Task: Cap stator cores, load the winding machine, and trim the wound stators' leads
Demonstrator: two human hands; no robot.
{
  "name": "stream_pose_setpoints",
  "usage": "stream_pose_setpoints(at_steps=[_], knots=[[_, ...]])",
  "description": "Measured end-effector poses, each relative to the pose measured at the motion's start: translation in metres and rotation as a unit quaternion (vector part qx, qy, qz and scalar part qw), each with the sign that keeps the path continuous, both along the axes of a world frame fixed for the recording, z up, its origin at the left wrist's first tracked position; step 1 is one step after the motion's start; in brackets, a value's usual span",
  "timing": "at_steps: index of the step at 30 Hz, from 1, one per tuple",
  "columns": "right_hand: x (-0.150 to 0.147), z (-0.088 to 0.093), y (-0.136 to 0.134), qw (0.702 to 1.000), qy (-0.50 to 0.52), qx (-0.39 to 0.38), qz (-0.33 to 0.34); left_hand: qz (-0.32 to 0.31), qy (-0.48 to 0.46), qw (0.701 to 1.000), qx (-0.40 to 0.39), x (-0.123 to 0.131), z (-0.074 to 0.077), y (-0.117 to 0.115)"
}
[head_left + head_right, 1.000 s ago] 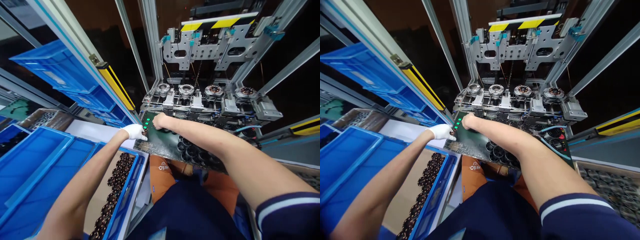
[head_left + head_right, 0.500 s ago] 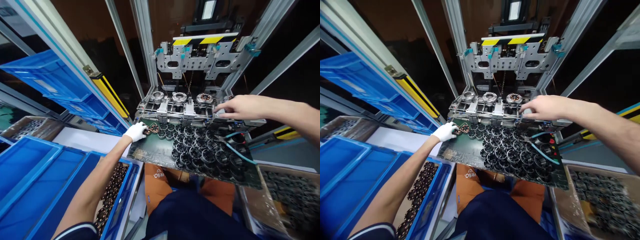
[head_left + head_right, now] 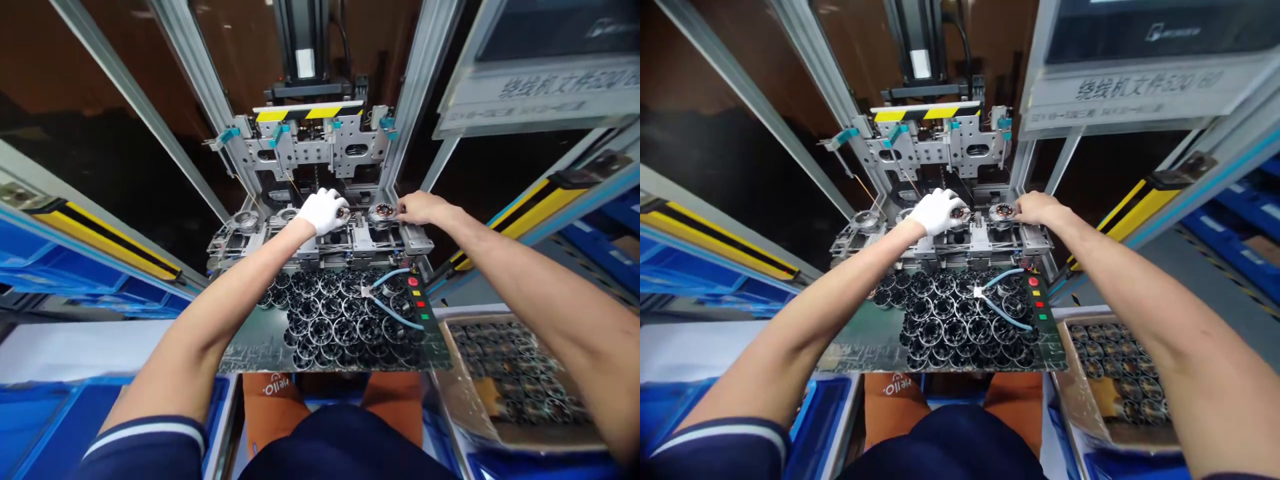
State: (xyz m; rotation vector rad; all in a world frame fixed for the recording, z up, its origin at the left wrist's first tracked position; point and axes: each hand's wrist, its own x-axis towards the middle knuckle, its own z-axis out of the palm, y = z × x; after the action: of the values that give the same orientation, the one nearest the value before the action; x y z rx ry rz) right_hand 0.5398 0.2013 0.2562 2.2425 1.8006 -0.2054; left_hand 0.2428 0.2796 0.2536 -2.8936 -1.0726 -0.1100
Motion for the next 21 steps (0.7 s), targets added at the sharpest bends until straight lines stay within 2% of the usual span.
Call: stream_pose_setpoints(at_steps=[3,6,8,11,13,16,19,21], knots=[[0.002,-0.004,0.0,1.0,0.015,0.005,-0.001,-0.013,0.009,1.0,-0.016,0.035,-0.015,0.015],[0.002,0.001,-0.003,1.0,0.028,0.009,0.004,-0.018,0.008,0.999,-0.03,0.048,-0.022,0.026],[0.002,0.011,-0.005,0.999,0.029,0.027,0.003,-0.019,-0.005,0.999,-0.033,0.045,-0.02,0.031],[0.002,0.029,-0.006,0.996,0.039,0.074,0.008,-0.02,-0.029,0.999,-0.032,0.028,-0.007,0.04],[-0.001,0.033,-0.003,0.995,0.062,0.077,0.014,-0.01,-0.029,0.999,-0.028,0.016,0.001,0.047],[-0.013,0.024,0.01,0.995,0.096,-0.006,0.007,0.01,0.018,0.999,-0.033,0.012,0.001,0.054],[-0.031,0.007,0.027,0.989,0.105,-0.105,-0.015,0.022,0.082,0.995,-0.051,0.028,-0.014,0.058],[-0.041,0.0,0.037,0.984,0.106,-0.143,-0.026,0.028,0.101,0.993,-0.058,0.043,-0.024,0.059]])
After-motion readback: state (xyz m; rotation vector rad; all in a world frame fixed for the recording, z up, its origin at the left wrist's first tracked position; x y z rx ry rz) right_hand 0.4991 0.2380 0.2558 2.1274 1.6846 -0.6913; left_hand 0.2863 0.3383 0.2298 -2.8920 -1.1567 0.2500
